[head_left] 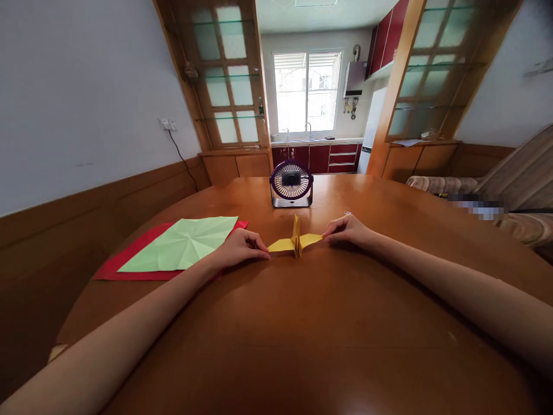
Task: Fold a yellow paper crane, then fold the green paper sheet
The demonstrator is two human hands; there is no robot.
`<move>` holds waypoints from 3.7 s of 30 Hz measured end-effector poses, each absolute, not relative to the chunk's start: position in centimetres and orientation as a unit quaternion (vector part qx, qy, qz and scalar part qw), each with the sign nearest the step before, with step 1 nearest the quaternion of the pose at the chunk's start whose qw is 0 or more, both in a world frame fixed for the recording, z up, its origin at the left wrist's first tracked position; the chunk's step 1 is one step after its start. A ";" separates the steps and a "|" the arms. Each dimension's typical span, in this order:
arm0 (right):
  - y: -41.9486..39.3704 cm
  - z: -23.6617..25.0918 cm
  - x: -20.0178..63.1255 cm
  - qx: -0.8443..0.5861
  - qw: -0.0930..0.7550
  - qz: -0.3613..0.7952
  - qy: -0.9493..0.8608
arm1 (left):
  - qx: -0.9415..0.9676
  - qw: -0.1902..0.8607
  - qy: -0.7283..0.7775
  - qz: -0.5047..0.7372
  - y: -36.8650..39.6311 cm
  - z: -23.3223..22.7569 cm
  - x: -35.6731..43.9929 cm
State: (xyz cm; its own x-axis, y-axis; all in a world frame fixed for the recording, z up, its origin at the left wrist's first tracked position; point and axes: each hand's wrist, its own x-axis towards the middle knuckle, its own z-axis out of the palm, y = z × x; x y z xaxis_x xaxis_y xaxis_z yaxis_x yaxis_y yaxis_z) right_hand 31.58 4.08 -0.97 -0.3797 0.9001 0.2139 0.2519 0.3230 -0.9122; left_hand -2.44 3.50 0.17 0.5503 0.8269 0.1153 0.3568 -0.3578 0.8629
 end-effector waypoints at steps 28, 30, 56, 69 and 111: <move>3.0 -0.1 30.5 -0.349 0.356 0.465 -0.732 | 0.738 0.465 0.371 0.319 2.3 0.7 -1.5; 2.8 0.0 30.3 -0.351 0.363 0.465 -0.727 | 0.748 0.448 0.357 0.335 2.3 0.6 -1.4; 1.1 0.0 28.2 -0.333 0.457 0.499 -0.657 | 0.786 0.223 0.370 0.442 2.3 0.6 -0.6; 0.2 0.1 27.4 -0.276 0.385 0.085 -0.877 | 0.945 -0.089 0.192 0.250 0.8 0.4 -0.1; -0.1 -0.7 27.1 -0.213 0.360 -0.198 -0.886 | 0.922 -0.210 0.199 0.259 1.7 0.6 -0.9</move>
State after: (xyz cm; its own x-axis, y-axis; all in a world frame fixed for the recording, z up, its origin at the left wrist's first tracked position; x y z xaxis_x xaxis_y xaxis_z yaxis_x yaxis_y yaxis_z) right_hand 27.11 -0.14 -0.67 -0.6501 0.2357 0.7224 0.5208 0.8305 0.1977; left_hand -0.94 1.75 0.58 0.7865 0.2582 0.5610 0.4756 -0.8327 -0.2836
